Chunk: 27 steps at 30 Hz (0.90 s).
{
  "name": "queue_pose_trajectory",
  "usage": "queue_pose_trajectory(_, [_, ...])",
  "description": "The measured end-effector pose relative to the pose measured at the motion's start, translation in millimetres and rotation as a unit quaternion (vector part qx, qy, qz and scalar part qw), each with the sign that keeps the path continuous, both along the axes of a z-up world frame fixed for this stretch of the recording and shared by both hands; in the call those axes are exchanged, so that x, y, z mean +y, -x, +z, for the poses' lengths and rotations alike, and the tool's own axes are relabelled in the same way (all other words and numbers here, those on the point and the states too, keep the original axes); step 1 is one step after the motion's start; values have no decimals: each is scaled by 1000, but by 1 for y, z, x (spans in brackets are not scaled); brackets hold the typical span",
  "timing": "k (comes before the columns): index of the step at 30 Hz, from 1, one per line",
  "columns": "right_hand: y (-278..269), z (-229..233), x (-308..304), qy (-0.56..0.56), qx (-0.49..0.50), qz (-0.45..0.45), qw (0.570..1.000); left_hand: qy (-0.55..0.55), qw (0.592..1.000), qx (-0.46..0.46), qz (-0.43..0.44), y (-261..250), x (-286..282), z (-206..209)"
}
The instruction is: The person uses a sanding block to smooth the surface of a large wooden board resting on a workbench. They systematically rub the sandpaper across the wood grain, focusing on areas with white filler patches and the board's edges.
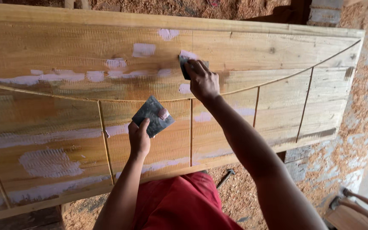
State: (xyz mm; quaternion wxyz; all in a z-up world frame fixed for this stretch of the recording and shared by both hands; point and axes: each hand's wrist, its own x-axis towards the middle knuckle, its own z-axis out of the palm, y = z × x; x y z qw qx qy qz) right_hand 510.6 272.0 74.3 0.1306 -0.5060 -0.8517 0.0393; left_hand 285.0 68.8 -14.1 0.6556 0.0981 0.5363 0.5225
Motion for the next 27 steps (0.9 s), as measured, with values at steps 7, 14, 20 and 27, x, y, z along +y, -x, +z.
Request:
queue_pose_trajectory(7, [-13, 10, 27, 206, -41, -81, 974, 12, 1000, 13, -12, -15, 2, 12])
queue_pose_trajectory(14, [-23, 9, 33, 266, -170, 59, 947, 7, 1000, 0, -12, -36, 10, 27])
queue_pose_trajectory(20, [-42, 2, -10, 46, 2, 35, 998, 37, 999, 13, -20, -42, 5, 20])
queue_pose_trajectory(27, [-40, 24, 9, 188, -10, -11, 982, 23, 999, 5, -37, -34, 4, 20])
